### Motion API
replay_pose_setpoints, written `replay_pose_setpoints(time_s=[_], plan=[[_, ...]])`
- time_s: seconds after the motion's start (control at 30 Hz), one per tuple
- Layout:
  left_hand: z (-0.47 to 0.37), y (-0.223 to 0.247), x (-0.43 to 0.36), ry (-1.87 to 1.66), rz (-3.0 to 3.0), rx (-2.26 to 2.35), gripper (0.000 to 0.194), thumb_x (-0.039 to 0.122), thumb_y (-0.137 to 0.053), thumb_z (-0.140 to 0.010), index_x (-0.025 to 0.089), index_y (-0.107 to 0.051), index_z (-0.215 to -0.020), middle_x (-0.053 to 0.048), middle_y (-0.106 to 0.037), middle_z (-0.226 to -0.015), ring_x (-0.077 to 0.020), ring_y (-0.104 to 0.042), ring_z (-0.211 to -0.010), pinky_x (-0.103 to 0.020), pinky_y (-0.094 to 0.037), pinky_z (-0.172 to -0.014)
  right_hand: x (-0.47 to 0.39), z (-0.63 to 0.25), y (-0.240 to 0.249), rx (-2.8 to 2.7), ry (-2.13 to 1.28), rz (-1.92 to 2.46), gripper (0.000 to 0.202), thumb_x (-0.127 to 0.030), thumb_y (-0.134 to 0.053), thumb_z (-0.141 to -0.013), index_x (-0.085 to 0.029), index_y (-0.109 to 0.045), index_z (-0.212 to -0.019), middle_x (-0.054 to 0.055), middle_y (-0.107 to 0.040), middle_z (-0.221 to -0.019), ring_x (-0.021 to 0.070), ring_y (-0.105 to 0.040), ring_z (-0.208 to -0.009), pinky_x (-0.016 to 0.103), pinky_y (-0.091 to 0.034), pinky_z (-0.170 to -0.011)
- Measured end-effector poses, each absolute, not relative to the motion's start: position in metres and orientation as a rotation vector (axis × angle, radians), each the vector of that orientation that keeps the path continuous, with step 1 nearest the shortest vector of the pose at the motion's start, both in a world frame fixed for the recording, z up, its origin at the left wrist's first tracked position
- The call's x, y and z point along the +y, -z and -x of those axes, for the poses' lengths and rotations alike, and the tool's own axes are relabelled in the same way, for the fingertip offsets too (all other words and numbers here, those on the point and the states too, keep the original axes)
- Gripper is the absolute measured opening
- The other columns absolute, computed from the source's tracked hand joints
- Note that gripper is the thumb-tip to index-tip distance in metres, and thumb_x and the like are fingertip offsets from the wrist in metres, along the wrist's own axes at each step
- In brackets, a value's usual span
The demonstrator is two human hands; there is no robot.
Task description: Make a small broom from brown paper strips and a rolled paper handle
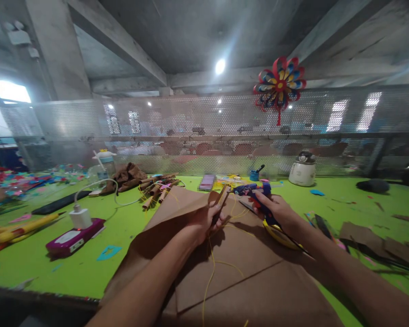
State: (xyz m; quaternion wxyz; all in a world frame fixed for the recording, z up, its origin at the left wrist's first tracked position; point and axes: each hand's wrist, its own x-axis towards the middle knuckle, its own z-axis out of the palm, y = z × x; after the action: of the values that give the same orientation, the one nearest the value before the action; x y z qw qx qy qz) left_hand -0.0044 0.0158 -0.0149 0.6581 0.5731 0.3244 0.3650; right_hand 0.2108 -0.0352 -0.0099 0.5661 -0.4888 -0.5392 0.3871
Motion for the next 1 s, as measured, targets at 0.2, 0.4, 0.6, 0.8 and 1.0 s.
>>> replay_pose_setpoints(time_s=[0.2, 0.4, 0.6, 0.8, 1.0], plan=[[0.0056, 0.0118, 0.0149, -0.824, -1.323, 0.722, 0.022, 0.035, -0.055, -0.084, 0.014, -0.053, -0.089, 0.002, -0.052, -0.063, -0.0036, -0.041, -0.044, -0.015, -0.025, -0.04, -0.0403, -0.2062, 0.0044, -1.259, -0.971, 1.133, 0.054, -0.062, -0.064, -0.068, -0.01, -0.064, -0.078, 0.002, -0.055, -0.057, 0.0098, -0.045, -0.046, 0.023, -0.034, -0.044], [0.0054, 0.0079, 0.0111, -0.814, -1.37, 0.729, 0.022, 0.032, -0.052, -0.086, 0.013, -0.056, -0.094, 0.001, -0.053, -0.062, -0.004, -0.039, -0.042, -0.018, -0.022, -0.04, -0.0379, -0.2115, 0.0072, -1.217, -0.927, 1.043, 0.05, -0.06, -0.061, -0.073, -0.011, -0.063, -0.082, 0.002, -0.055, -0.06, 0.0096, -0.045, -0.048, 0.023, -0.033, -0.046], [0.0046, 0.0057, 0.0089, -0.78, -1.344, 0.756, 0.022, 0.032, -0.054, -0.084, 0.013, -0.057, -0.096, 0.001, -0.052, -0.061, -0.004, -0.039, -0.042, -0.017, -0.021, -0.041, -0.0346, -0.2133, 0.0092, -1.219, -0.891, 1.057, 0.049, -0.06, -0.061, -0.074, -0.011, -0.063, -0.081, 0.002, -0.056, -0.06, 0.0098, -0.046, -0.049, 0.024, -0.034, -0.048], [0.0048, 0.0065, 0.0108, -0.798, -1.354, 0.728, 0.02, 0.031, -0.052, -0.085, 0.014, -0.054, -0.094, 0.003, -0.05, -0.061, -0.003, -0.038, -0.042, -0.015, -0.021, -0.041, -0.0364, -0.2102, 0.0077, -1.226, -0.906, 1.044, 0.049, -0.06, -0.062, -0.073, -0.011, -0.063, -0.079, 0.0, -0.054, -0.058, 0.0088, -0.043, -0.047, 0.024, -0.031, -0.046], [0.0059, 0.0049, 0.0095, -0.806, -1.346, 0.735, 0.02, 0.03, -0.051, -0.087, 0.013, -0.055, -0.097, 0.002, -0.051, -0.062, -0.0031, -0.039, -0.042, -0.016, -0.022, -0.041, -0.0415, -0.2035, 0.0028, -1.181, -0.947, 1.082, 0.051, -0.061, -0.067, -0.066, -0.011, -0.062, -0.074, 0.001, -0.053, -0.056, 0.0092, -0.043, -0.045, 0.023, -0.03, -0.044]])
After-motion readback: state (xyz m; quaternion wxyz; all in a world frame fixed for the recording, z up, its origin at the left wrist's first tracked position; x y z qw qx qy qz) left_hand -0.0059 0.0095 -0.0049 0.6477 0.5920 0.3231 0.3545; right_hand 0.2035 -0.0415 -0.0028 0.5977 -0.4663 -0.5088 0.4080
